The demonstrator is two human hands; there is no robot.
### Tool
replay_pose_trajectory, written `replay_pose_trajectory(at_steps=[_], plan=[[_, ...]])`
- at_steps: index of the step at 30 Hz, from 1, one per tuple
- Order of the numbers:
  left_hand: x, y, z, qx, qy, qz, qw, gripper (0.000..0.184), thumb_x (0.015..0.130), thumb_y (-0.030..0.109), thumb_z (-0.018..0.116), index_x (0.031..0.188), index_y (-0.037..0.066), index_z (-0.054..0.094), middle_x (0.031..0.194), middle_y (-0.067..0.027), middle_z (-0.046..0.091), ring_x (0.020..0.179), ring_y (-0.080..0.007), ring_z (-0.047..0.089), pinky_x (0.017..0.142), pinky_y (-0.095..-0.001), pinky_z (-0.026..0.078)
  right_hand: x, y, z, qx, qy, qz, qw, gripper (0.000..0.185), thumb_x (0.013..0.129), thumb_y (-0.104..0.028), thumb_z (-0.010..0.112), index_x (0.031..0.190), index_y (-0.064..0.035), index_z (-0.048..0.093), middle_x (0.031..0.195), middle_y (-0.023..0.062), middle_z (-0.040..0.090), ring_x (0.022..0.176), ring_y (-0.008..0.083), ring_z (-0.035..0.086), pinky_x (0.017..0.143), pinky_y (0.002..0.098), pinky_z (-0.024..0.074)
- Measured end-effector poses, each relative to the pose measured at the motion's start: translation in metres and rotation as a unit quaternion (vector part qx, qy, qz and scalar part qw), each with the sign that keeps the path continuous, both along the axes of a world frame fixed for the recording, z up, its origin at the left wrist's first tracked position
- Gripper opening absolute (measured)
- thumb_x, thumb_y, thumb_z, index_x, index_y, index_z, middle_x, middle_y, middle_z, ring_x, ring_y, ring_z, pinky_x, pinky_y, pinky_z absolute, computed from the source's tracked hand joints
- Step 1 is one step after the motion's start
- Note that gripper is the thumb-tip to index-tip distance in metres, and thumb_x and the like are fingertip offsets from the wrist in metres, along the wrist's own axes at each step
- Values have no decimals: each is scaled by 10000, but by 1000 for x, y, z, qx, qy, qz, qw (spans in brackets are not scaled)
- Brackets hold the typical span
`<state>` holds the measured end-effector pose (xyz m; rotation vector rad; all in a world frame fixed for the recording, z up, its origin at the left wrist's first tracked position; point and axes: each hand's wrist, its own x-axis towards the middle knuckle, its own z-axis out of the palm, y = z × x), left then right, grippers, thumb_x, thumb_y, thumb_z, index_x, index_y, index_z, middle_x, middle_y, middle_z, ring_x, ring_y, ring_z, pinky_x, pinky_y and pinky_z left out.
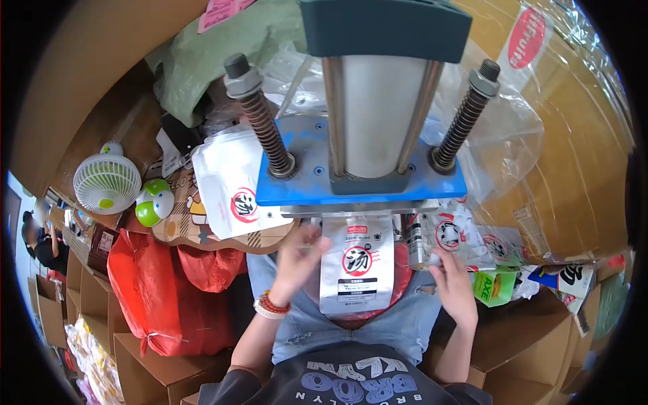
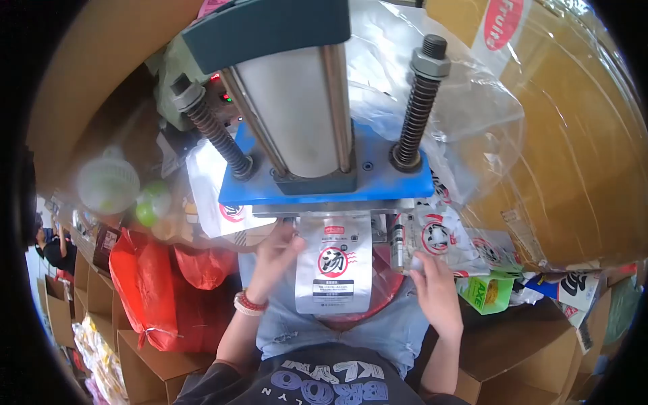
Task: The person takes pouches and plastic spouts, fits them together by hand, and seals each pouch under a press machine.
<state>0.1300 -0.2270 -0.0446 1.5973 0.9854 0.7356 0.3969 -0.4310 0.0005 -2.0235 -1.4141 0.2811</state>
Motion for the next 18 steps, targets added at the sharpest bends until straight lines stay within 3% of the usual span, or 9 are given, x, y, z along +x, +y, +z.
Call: replay_pose_trajectory(at_steps=[1, 2, 4, 7, 8, 9, 11, 13, 18], plan=[[-15, 16, 6, 223, 186, 100, 952, 778, 814, 488, 752, 1365, 3, 496, 1361, -203, 546, 1203, -289, 564, 1011, -530, 398, 4, -1, -3, 15, 62, -3, 998, 283, 943, -96, 618, 1213, -37, 558, 1003, 133, 616, 859, 259, 603, 779, 350, 490], [-31, 29, 11, 422, 355, 188, 813, 925, 769, 581, 746, 1441, 34, 423, 1450, -221, 464, 1289, -340, 503, 1068, -631, 310, 7, -2, -8, 28, 123, -7, 992, 308, 930, -68, 632, 1227, -42, 551, 1018, 116, 615, 855, 215, 601, 770, 321, 489], [-63, 50, -7, 406, 430, 72, 803, 1071, 719, 669, 698, 1522, 96, 283, 1559, -184, 317, 1393, -387, 370, 1071, -746, 130, 10, -1, -24, 26, 179, -12, 983, 337, 904, -52, 665, 1221, -34, 551, 1069, 86, 622, 857, 161, 602, 778, 302, 488], [-96, 28, -29, 415, 343, -20, 842, 777, 725, 293, 801, 1414, 92, 503, 1444, -159, 503, 1322, -340, 493, 1087, -499, 380, -5, 7, -23, 173, 240, -22, 955, 300, 911, -64, 664, 1188, -15, 558, 1053, 82, 637, 871, 169, 623, 790, 300, 505], [-97, 19, -21, 433, 276, 23, 858, 456, 746, 64, 744, 1198, 69, 684, 1178, -149, 683, 1110, -314, 655, 918, -339, 523, -25, 12, 3, 237, 315, -24, 919, 291, 904, -59, 668, 1171, -13, 560, 1044, 83, 640, 883, 182, 636, 799, 305, 515], [-98, 6, -8, 345, 247, 61, 903, 360, 756, 17, 713, 1114, 55, 713, 1073, -145, 708, 1015, -308, 688, 851, -326, 543, -37, 9, 24, 298, 386, -25, 873, 282, 897, -54, 673, 1154, -11, 562, 1035, 84, 644, 894, 195, 649, 807, 309, 525], [-94, -18, 14, 221, 165, 128, 952, 247, 772, -79, 649, 984, 12, 738, 913, -149, 734, 883, -295, 732, 759, -306, 566, -49, -4, 49, 294, 221, 72, 927, 309, 849, -128, 758, 1086, -1, 604, 1004, 136, 665, 893, 237, 680, 808, 345, 554], [-86, -47, 35, 226, 130, 124, 958, 289, 731, -107, 652, 980, 13, 738, 937, -140, 738, 932, -281, 728, 800, -319, 565, -71, 9, 68, 349, 49, 141, 925, 337, 786, -199, 811, 1004, 5, 655, 996, 166, 688, 899, 283, 685, 784, 368, 562], [-63, -87, 88, 427, 135, -12, 894, 318, 652, -46, 680, 953, 34, 749, 980, -87, 749, 948, -257, 728, 787, -333, 590, -93, 34, 59, 288, -127, 299, 901, 348, 753, -144, 816, 1064, -32, 708, 1040, 72, 718, 956, 248, 680, 801, 343, 560]])
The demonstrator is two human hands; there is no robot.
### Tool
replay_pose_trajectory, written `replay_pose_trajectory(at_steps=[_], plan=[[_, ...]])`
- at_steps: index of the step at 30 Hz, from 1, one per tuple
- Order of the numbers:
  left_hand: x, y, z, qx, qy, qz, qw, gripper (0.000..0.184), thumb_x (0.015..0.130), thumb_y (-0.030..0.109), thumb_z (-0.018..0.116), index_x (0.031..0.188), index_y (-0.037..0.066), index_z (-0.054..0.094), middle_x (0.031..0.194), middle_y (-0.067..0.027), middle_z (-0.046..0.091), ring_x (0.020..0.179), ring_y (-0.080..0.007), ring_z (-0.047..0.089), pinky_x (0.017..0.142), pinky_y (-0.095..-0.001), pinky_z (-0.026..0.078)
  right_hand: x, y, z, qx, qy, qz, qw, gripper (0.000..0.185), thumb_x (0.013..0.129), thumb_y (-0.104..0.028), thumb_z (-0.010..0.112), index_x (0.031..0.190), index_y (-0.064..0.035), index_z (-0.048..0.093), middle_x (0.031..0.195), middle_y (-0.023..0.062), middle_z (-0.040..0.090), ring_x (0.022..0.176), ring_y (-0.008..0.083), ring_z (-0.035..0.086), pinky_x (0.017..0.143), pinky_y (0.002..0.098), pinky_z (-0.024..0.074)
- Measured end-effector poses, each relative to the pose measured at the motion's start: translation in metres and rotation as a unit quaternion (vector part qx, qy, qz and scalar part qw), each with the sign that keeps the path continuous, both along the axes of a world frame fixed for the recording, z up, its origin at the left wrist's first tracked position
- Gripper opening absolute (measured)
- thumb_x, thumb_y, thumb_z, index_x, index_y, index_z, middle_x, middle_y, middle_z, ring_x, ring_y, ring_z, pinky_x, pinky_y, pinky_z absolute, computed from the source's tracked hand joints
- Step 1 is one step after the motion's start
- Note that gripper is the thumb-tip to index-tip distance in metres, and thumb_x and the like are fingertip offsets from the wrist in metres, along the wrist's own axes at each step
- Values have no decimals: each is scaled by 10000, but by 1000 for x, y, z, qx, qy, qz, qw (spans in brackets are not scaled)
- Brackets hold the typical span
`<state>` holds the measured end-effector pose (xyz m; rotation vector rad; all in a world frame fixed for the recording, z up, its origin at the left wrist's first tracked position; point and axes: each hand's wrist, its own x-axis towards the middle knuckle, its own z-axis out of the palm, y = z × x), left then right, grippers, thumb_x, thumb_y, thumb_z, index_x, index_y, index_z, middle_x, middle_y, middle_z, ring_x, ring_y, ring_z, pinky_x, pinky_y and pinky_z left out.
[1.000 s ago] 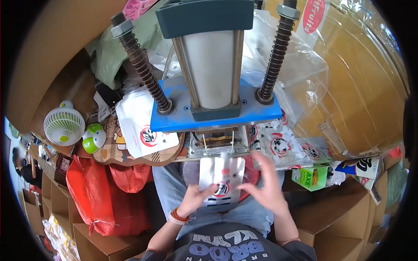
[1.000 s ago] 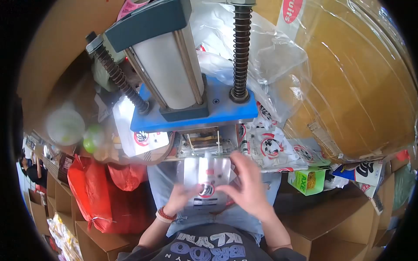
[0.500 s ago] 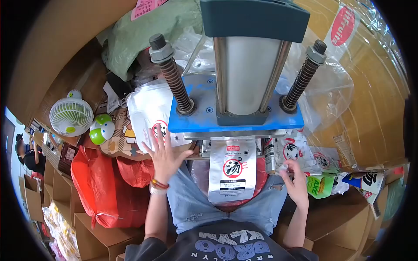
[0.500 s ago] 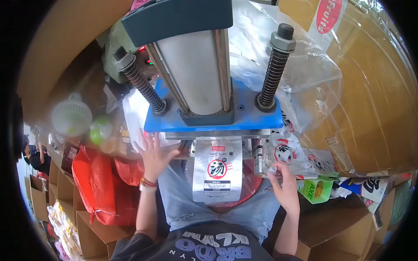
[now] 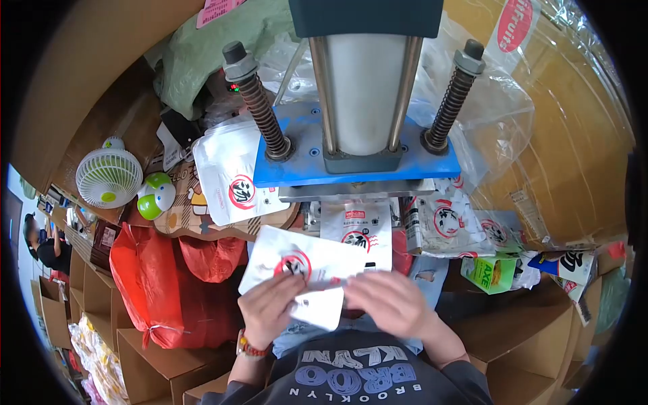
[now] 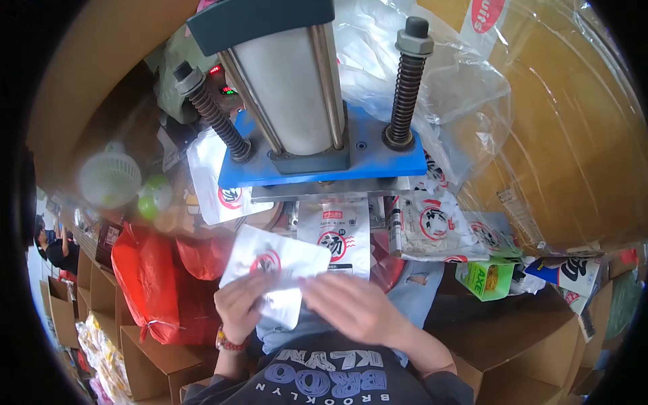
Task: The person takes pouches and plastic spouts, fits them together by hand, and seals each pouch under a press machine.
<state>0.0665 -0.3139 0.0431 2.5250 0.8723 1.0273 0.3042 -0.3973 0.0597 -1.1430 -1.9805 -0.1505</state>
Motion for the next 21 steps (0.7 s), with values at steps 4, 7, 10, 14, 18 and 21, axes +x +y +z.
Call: replay_pose_trajectory(at_steps=[4, 7, 10, 14, 18, 21], plan=[[-3, -15, 28, -75, -23, -146, 986, 351, 665, 26, 717, 1013, 46, 756, 1016, -75, 748, 902, -218, 740, 716, -295, 599, 3, -24, 34, 18, 42, 94, 995, 359, 719, -183, 839, 1030, -43, 729, 1045, 66, 719, 1001, 242, 671, 766, 349, 557], [18, -4, -7, -263, -41, -147, 953, 141, 864, 125, 703, 949, 30, 763, 863, -129, 749, 754, -231, 740, 670, -292, 568, 13, -8, 14, -71, 73, 39, 994, 549, 762, -295, 800, 1196, 7, 650, 1132, 143, 676, 1063, 310, 630, 868, 430, 505], [46, 4, -64, -476, -20, -51, 878, 150, 930, 153, 687, 943, 22, 759, 790, -25, 736, 729, -69, 658, 639, -255, 510, 25, 8, -16, -205, 78, -108, 970, 780, 798, -248, 780, 1429, 19, 407, 1370, 214, 501, 1210, 375, 515, 980, 458, 426], [84, 30, -70, -659, -273, -14, 701, 203, 943, 119, 676, 1077, -30, 710, 958, -59, 732, 801, -92, 669, 709, -260, 544, 59, -17, 7, -174, 182, -266, 931, 491, 856, -145, 700, 1295, 6, 541, 1211, 188, 616, 1135, 355, 573, 967, 430, 445], [95, 53, -71, -694, -313, -42, 647, 225, 932, 118, 687, 1087, -45, 689, 1000, -95, 731, 841, -147, 705, 752, -300, 578, 114, 5, -48, -249, -49, -498, 829, 276, 875, -103, 659, 1125, 9, 628, 1071, 203, 639, 1015, 376, 601, 888, 474, 463], [99, 55, -70, -672, -283, -24, 684, 242, 929, 151, 702, 1082, -37, 697, 1001, -84, 728, 868, -136, 690, 769, -274, 548, 119, 0, -83, -257, 33, -402, 878, 247, 868, -104, 663, 1092, -3, 634, 1030, 211, 631, 1015, 400, 579, 864, 508, 446]])
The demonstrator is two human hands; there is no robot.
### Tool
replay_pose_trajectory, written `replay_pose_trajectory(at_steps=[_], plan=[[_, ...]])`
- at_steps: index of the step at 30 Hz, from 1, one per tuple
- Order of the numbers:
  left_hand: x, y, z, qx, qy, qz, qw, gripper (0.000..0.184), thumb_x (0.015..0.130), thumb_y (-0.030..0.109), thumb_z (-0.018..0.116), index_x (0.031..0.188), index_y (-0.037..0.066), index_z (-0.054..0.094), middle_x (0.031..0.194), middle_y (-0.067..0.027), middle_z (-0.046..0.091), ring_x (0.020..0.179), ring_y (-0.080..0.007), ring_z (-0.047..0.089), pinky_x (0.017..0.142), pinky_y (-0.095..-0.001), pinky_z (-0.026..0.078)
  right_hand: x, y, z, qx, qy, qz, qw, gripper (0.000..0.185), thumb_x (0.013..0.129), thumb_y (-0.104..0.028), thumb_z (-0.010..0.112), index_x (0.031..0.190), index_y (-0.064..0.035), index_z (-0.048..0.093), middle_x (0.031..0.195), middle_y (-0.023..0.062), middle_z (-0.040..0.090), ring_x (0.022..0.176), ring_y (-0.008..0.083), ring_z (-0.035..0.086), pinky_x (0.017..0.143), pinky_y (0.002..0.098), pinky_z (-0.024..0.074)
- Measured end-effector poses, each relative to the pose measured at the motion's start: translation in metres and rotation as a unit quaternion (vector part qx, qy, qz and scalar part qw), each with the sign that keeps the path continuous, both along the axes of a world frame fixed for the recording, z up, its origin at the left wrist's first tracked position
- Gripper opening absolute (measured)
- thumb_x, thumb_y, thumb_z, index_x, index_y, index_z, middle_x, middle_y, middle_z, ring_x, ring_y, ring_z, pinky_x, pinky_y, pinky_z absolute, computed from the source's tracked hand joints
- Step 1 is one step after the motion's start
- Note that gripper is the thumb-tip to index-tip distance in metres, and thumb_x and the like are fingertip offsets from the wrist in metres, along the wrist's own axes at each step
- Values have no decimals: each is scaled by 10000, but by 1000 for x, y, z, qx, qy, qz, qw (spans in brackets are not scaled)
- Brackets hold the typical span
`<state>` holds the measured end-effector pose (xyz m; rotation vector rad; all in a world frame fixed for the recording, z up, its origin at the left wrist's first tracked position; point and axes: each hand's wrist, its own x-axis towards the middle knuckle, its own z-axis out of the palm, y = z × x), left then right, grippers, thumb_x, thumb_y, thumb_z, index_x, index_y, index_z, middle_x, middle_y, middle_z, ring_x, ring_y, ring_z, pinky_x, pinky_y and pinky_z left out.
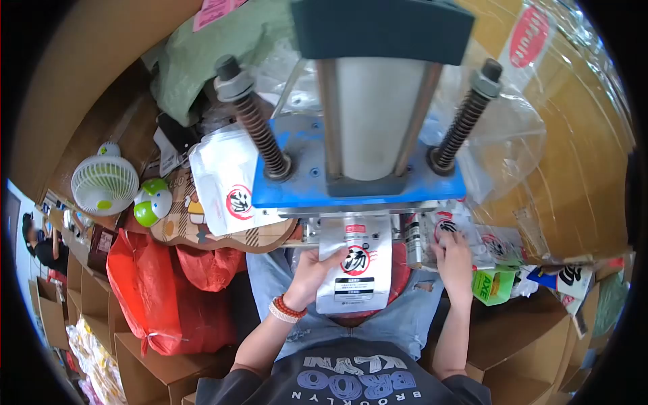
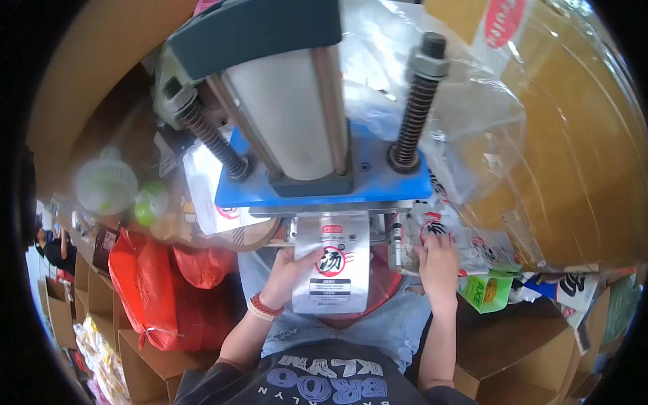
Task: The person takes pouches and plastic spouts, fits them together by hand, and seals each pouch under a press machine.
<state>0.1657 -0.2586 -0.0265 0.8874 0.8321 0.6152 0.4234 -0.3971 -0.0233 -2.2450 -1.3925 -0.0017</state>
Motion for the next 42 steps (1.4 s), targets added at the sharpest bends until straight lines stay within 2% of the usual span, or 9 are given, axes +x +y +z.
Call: replay_pose_trajectory(at_steps=[4, 6, 8, 12, 15, 21, 26, 32, 42], plan=[[-36, 45, -12, 374, 187, 59, 907, 647, 862, 380, 756, 1312, -36, 548, 1333, -171, 592, 1165, -229, 605, 971, -398, 469, -21, -8, 32, 57, 226, -45, 971, 338, 775, -52, 770, 1087, -17, 644, 949, 127, 657, 753, 194, 607, 653, 320, 486], [-64, 66, 10, 522, 643, 35, 560, 787, 878, 436, 699, 1456, 6, 382, 1509, -202, 388, 1404, -348, 374, 1126, -580, 245, -21, -20, 23, 127, 193, -17, 973, 357, 753, -37, 795, 1083, -29, 659, 913, 65, 659, 684, 109, 551, 579, 256, 450], [-112, 92, -51, 588, 577, -20, 566, 954, 793, 710, 589, 1452, 47, 397, 1595, -167, 265, 1471, -369, 248, 1138, -674, 32, -28, -26, 22, 128, 254, -10, 959, 384, 768, 3, 780, 1126, -14, 641, 959, 53, 669, 737, 106, 591, 625, 254, 480], [-128, 47, -34, 657, 396, 59, 638, 357, 767, -45, 669, 1101, 65, 734, 1037, -107, 734, 1005, -271, 709, 825, -322, 563, -60, -26, 21, 207, 394, 100, 890, 444, 778, 108, 731, 1192, 25, 592, 1045, 97, 669, 956, 156, 649, 740, 264, 551], [-119, 6, 3, 439, 362, 107, 815, 299, 752, -121, 616, 971, 37, 744, 939, -116, 743, 984, -263, 720, 776, -292, 567, -85, -14, 76, 242, 177, 172, 938, 341, 734, 96, 752, 1058, 35, 666, 1026, 145, 678, 922, 213, 671, 769, 304, 581], [-90, -42, 52, 665, 320, 46, 673, 371, 661, -58, 674, 1004, 65, 738, 1013, -77, 744, 992, -277, 715, 819, -357, 593, -119, 9, 92, 142, -10, 360, 922, 389, 714, -123, 833, 1046, 18, 687, 970, 105, 649, 792, 235, 646, 646, 321, 535], [-92, -59, 99, 655, 164, -116, 728, 333, 700, 33, 697, 1021, 92, 762, 965, -78, 750, 844, -227, 744, 693, -303, 592, -118, -20, 131, 239, 45, 474, 846, 421, 721, -196, 859, 1025, 42, 689, 869, 65, 614, 712, 172, 627, 567, 275, 519], [-49, -45, 5, 344, 168, -157, 911, 170, 926, 119, 686, 1049, 14, 736, 938, -55, 755, 756, -98, 682, 690, -249, 534, -112, 11, 68, 83, 79, 211, 971, 728, 761, -284, 806, 1374, -44, 496, 1280, 169, 551, 1162, 345, 491, 1010, 423, 362], [7, 6, 0, -66, -42, -13, 997, 334, 933, 137, 685, 1216, -31, 628, 1095, -83, 699, 914, -140, 688, 816, -300, 560, 9, 48, -7, -5, -165, -81, 983, 336, 943, -196, 566, 1192, 28, 586, 1262, 227, 550, 1015, 435, 587, 930, 481, 459]])
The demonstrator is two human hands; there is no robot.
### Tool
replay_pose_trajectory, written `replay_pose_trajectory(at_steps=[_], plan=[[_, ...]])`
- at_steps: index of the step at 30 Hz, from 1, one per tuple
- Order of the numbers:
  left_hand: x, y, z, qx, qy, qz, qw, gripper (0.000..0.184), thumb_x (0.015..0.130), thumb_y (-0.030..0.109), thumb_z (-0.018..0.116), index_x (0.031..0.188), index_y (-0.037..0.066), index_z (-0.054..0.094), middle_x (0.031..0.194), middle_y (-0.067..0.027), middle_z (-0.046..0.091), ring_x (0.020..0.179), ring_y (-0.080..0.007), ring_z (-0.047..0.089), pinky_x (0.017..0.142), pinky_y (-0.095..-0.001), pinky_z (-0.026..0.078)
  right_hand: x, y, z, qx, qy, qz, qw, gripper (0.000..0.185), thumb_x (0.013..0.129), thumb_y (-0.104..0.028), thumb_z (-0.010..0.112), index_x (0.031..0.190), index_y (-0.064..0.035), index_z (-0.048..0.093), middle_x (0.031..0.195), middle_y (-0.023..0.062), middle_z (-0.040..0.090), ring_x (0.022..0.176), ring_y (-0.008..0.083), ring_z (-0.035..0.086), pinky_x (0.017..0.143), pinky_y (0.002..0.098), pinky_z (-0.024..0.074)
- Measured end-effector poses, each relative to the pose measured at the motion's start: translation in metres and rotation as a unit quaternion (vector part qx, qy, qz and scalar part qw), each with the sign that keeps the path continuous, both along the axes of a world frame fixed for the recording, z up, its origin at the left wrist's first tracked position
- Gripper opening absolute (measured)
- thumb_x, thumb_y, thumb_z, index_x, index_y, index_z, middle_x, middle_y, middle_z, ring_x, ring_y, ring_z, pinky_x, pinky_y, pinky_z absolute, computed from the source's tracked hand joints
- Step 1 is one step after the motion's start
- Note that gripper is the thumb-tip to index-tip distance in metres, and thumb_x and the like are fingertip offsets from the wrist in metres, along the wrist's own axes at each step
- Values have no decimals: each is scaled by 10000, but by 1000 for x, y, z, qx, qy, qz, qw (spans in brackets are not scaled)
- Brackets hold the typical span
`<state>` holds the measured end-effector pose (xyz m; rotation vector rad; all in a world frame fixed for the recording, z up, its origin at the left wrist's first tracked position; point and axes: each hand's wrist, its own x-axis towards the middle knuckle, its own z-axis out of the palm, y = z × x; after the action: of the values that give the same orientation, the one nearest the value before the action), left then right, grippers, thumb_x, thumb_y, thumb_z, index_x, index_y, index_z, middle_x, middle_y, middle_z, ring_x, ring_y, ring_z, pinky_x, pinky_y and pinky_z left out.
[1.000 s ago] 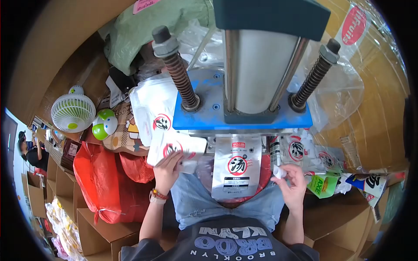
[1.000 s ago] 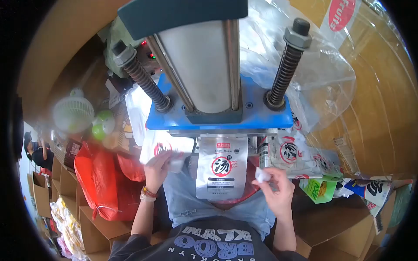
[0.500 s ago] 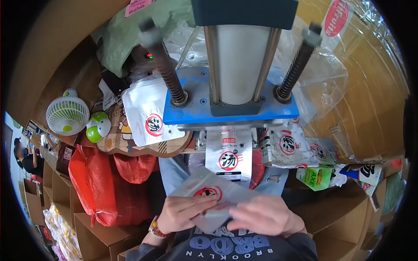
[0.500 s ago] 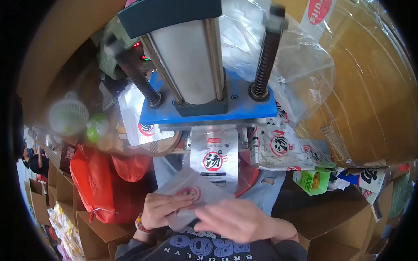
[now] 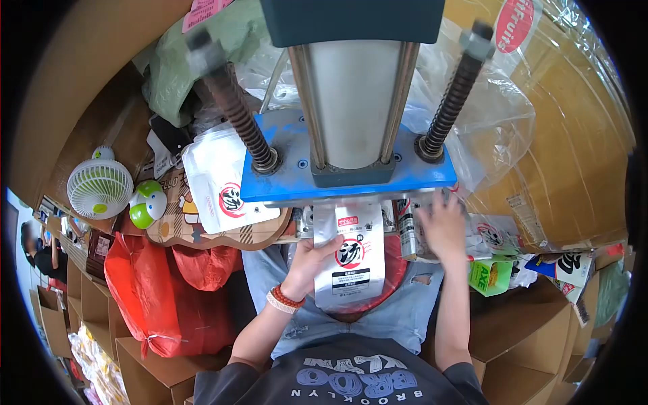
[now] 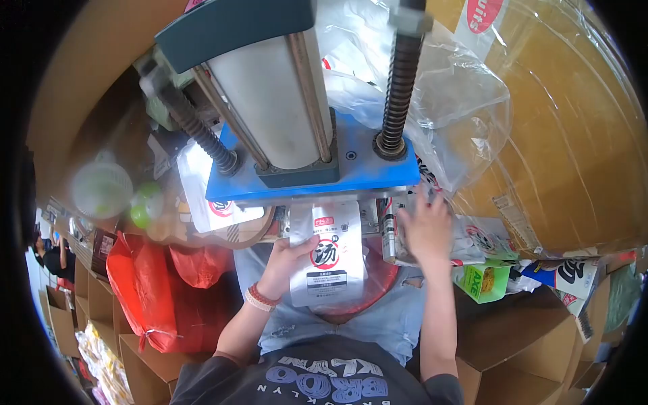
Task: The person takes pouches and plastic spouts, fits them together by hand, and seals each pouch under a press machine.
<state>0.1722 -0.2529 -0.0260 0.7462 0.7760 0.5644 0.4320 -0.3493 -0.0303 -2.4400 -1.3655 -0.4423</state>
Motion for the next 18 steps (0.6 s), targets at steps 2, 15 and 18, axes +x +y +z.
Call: replay_pose_trajectory(at_steps=[2, 15, 18], plan=[[-4, 4, -4, 49, 43, -23, 998, 340, 935, 165, 687, 1201, -38, 633, 1094, -83, 700, 921, -142, 684, 826, -297, 551, 0, 19, -30, -18, -117, -14, 993, 314, 937, -188, 554, 1162, 28, 590, 1317, 245, 500, 1008, 461, 578, 924, 486, 459], [-113, 199, -75, 591, 642, -25, 488, 667, 893, 291, 512, 1518, 119, 355, 1628, -100, 227, 1521, -311, 117, 1186, -591, 26, 8, -37, 3, 26, 101, -60, 993, 395, 899, -187, 646, 1214, 5, 507, 1193, 193, 587, 979, 405, 622, 807, 488, 519], [-136, 207, -103, 614, 628, -3, 478, 624, 914, 282, 492, 1497, 88, 381, 1613, -105, 264, 1515, -313, 136, 1193, -569, 32, 18, -11, -25, -31, 134, -116, 984, 444, 883, -230, 670, 1226, 1, 507, 1156, 225, 601, 944, 423, 636, 763, 500, 533]])
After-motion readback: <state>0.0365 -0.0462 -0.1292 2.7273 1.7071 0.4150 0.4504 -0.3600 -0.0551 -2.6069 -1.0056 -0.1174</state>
